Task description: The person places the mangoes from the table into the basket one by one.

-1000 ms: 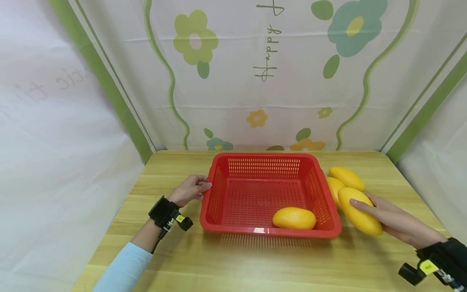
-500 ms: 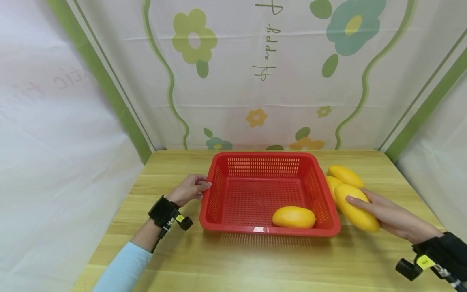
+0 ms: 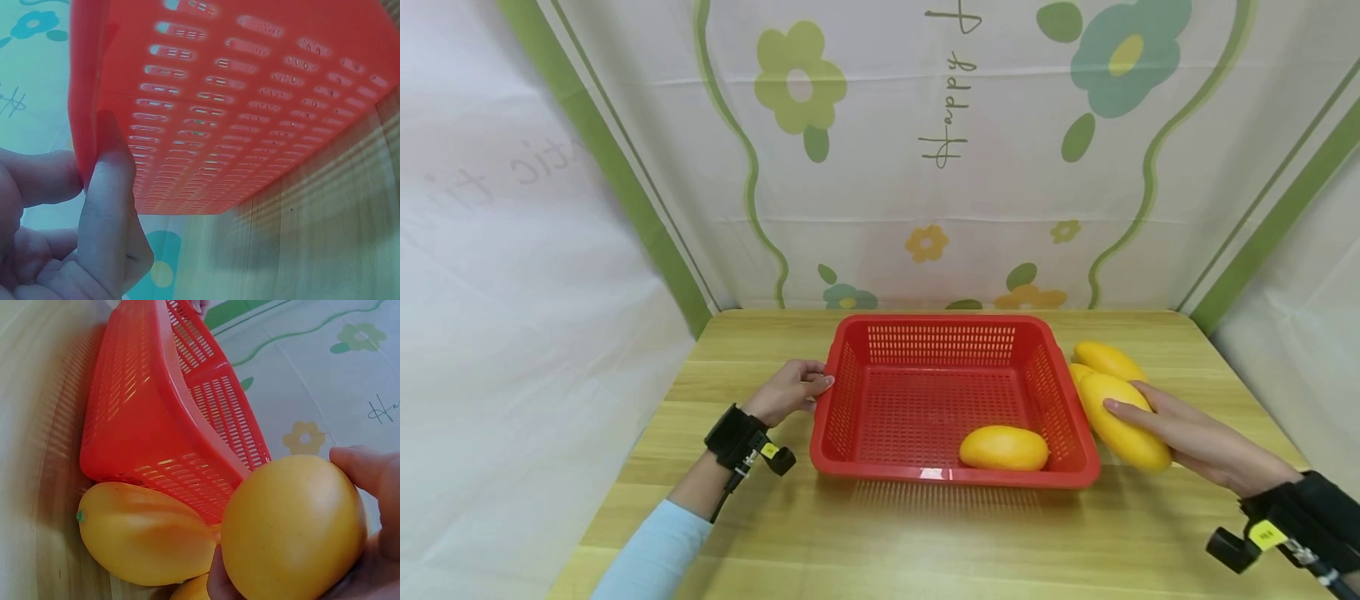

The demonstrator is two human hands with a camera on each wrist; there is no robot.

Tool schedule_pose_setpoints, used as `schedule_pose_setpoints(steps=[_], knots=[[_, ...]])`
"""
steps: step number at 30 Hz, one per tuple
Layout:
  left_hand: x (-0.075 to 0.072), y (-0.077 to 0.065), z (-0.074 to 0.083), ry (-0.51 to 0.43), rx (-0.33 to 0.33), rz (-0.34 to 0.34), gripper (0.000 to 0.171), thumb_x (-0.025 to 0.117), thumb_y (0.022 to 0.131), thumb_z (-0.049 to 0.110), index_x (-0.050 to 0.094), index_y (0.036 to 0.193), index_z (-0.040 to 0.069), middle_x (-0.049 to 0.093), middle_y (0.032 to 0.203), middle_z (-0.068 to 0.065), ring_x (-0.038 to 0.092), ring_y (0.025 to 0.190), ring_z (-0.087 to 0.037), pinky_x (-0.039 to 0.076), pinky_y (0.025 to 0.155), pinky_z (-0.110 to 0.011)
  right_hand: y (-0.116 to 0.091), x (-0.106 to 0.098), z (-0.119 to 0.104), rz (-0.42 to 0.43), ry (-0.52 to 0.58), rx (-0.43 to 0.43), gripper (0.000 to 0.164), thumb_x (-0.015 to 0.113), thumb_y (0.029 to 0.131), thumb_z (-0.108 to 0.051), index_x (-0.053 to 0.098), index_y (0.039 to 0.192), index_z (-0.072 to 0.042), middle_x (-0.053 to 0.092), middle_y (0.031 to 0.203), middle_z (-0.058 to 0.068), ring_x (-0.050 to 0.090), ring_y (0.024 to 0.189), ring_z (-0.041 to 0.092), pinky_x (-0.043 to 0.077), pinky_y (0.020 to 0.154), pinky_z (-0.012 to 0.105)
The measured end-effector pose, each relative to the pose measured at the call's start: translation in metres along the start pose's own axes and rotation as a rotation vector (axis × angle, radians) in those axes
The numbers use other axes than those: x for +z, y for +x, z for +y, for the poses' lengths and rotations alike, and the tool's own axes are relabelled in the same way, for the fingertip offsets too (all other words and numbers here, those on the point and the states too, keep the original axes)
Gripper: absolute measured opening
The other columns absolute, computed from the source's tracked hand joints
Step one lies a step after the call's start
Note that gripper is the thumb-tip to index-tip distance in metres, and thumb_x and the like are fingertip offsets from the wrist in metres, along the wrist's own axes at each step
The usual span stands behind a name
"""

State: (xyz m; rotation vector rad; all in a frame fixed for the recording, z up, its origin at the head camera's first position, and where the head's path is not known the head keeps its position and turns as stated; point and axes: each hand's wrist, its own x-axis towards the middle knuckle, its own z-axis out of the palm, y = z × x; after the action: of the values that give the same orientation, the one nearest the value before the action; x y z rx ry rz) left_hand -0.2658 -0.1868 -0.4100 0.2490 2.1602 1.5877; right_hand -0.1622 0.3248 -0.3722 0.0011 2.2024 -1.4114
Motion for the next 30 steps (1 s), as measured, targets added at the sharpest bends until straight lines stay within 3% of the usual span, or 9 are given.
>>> schedule_pose_setpoints(steps=[10,30], knots=[[0.0,0.0,-0.001,-0.001,0.005,-0.004,0.032,0.051,0.099,0.01,0.051,0.123,-0.011,0.061,0.106,-0.024,0.067,0.079,-0.021,0.06,0.064,-0.029,0.001,0.004,-0.007,-0.015,-0.008,-0.031,0.065,0.039,0.103,-0.038,0.011,0.147,0.001,0.045,0.117,0.022,0.051,0.099,0.029,0.048,0.082,0.041],[0.0,0.0,0.001,-0.007,0.007,-0.001,0.031,0.051,0.099,0.009,0.051,0.122,-0.011,0.061,0.105,-0.023,0.067,0.079,-0.02,0.06,0.063,-0.029,0.007,0.006,-0.025,-0.01,-0.134,-0.063,0.076,0.048,0.1,-0.039,0.003,0.151,-0.004,0.039,0.122,0.023,0.046,0.105,0.034,0.046,0.082,0.04]])
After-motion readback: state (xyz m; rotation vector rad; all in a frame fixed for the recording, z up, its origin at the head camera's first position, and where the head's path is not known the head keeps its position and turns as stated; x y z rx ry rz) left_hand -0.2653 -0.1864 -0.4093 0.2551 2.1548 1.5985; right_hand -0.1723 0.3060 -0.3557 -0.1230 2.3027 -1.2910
